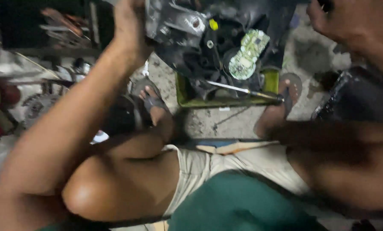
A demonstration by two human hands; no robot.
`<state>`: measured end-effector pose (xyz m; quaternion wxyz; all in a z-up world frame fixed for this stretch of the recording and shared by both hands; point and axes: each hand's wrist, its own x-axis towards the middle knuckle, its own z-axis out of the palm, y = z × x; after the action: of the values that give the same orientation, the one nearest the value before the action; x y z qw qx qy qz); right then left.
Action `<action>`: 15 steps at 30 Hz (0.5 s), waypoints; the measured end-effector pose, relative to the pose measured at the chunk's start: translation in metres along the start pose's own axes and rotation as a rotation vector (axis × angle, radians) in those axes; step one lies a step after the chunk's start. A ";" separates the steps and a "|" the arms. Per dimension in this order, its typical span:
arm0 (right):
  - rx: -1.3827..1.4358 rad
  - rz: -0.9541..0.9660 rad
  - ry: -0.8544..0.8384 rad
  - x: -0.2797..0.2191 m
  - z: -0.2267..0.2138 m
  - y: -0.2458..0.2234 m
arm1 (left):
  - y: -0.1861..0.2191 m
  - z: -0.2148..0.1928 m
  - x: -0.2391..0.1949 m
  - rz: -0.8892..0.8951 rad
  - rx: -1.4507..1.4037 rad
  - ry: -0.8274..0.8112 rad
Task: The person sits on the floor and disassembles a motorcycle speedometer, separating the dial face and circuit board from the white housing. They wipe the gauge lens and housing with a cloth, then use a screwdriver on the black housing parts.
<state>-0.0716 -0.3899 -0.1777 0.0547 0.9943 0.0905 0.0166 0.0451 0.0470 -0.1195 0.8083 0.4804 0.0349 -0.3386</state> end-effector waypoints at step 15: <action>-0.018 -0.146 0.001 -0.049 0.006 0.013 | 0.012 0.018 -0.008 0.427 0.882 -0.276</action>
<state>-0.1175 -0.4125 -0.1829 0.0648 0.9844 0.1628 0.0139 0.0414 0.0404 -0.0974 0.5767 0.7233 -0.3175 -0.2084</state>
